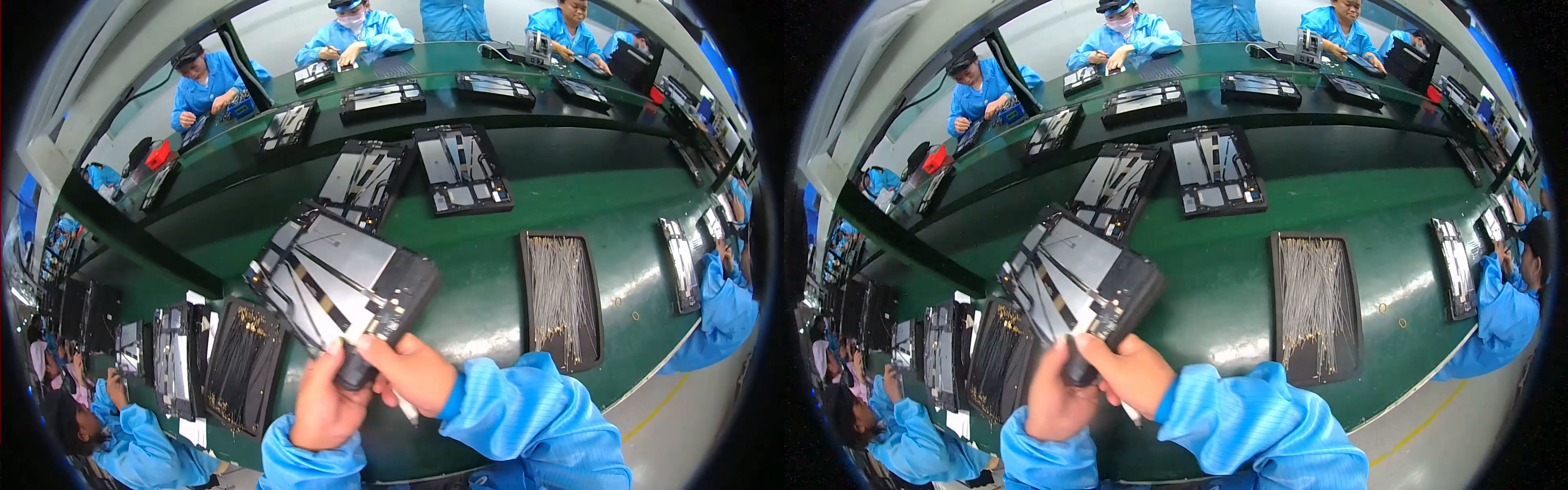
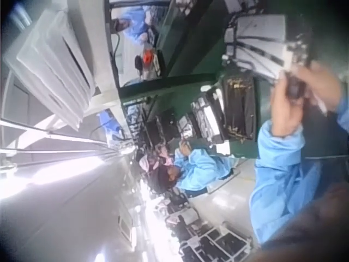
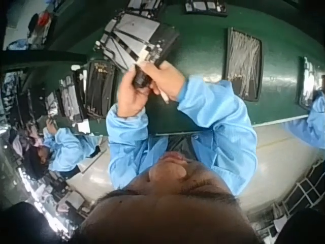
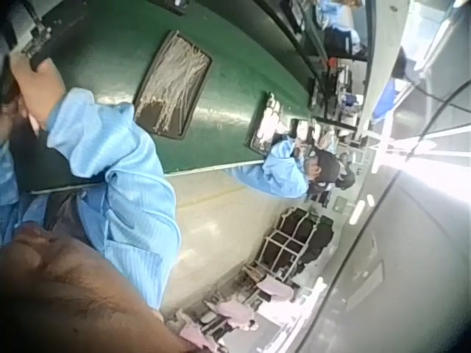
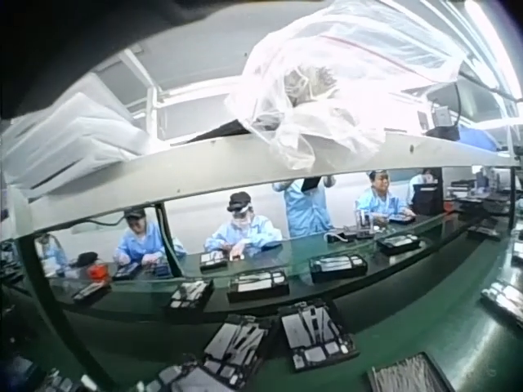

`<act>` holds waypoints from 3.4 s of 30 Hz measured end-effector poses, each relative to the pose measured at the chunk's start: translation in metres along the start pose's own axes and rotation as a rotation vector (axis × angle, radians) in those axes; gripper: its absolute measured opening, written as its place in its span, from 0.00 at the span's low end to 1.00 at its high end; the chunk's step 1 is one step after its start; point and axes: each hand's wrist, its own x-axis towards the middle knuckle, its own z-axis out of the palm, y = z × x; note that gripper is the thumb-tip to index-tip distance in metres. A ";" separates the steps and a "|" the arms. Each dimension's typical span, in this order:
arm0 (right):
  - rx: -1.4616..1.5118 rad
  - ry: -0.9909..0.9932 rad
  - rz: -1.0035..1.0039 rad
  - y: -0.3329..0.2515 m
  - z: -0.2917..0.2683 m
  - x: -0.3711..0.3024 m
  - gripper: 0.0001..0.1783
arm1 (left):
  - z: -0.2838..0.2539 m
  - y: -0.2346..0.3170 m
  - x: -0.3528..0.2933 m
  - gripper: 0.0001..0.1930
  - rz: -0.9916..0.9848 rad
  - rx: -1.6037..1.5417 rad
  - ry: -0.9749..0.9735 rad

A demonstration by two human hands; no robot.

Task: The person assembles internal components and wiring into electronic device frames by hand, taking parts from a part tray and connecting them into the frames.

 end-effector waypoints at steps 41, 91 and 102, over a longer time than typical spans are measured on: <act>-0.118 -0.039 0.393 0.063 -0.087 -0.057 0.29 | 0.012 0.029 0.077 0.09 0.382 0.113 0.286; -0.562 -0.601 0.174 0.082 -0.126 -0.120 0.24 | -0.040 -0.005 0.017 0.21 0.526 1.612 0.725; -0.439 -0.461 0.416 0.083 -0.081 -0.102 0.26 | -0.163 0.042 -0.008 0.16 0.494 1.483 0.945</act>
